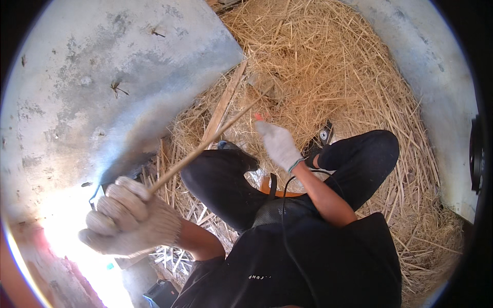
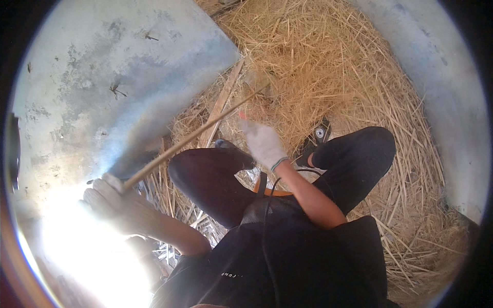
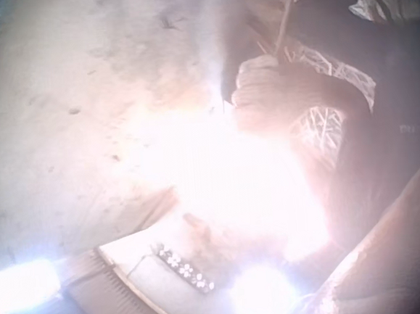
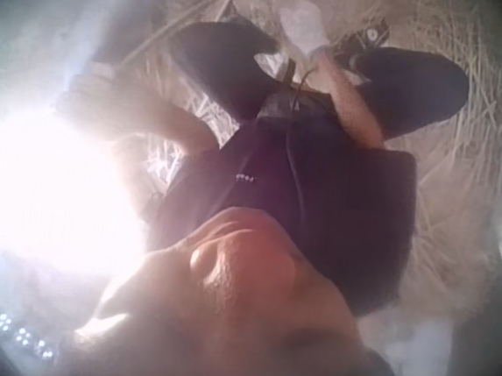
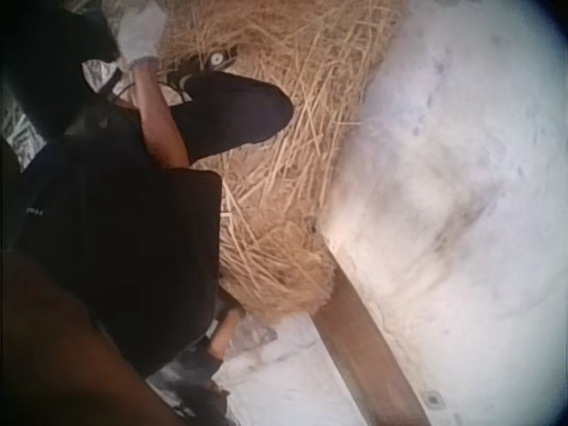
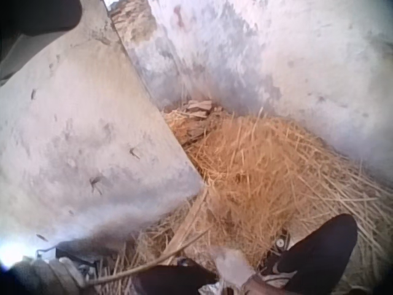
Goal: The person uses a tool to peel layers of bark and outer wood from a long piece of timber while holding it steady with a gloved hand.
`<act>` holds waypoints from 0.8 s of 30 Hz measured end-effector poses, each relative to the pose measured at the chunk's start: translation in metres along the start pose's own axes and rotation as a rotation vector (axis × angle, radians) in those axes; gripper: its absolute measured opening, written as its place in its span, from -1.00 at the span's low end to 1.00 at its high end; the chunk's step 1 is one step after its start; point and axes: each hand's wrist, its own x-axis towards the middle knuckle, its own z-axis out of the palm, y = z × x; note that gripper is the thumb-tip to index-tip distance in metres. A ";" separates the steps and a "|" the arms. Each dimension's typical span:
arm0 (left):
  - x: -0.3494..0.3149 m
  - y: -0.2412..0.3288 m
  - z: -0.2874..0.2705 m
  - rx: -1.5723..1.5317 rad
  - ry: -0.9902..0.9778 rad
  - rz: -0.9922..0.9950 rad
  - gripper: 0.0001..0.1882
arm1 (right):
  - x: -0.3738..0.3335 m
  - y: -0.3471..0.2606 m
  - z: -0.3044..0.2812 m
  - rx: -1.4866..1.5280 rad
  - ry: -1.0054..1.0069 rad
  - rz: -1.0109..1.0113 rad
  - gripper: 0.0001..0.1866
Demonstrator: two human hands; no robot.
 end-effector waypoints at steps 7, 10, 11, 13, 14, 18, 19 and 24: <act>0.022 -0.015 -0.024 0.071 0.155 0.001 -0.44 | 0.001 -0.053 0.023 -0.122 -0.123 -0.180 -0.31; 0.024 -0.016 -0.030 0.085 0.174 -0.009 -0.44 | 0.019 -0.047 0.028 -0.177 -0.114 -0.145 -0.30; 0.024 -0.016 -0.032 0.094 0.181 -0.006 -0.44 | 0.022 -0.048 0.029 -0.168 -0.094 -0.158 -0.31; 0.025 -0.015 -0.038 0.109 0.188 -0.004 -0.44 | 0.030 -0.046 0.031 -0.153 -0.055 -0.182 -0.33; 0.025 -0.015 -0.039 0.110 0.189 -0.003 -0.44 | 0.043 -0.036 0.027 -0.178 -0.049 -0.058 -0.27; 0.022 -0.014 -0.044 0.108 0.190 0.016 -0.44 | 0.110 0.068 0.017 -0.377 -0.016 0.228 -0.14; 0.021 -0.012 -0.046 0.116 0.198 0.020 -0.44 | 0.122 0.077 0.018 -0.418 -0.042 0.235 -0.15; 0.026 -0.017 -0.052 0.104 0.224 0.021 -0.43 | 0.186 0.143 0.012 -0.510 0.059 0.548 -0.19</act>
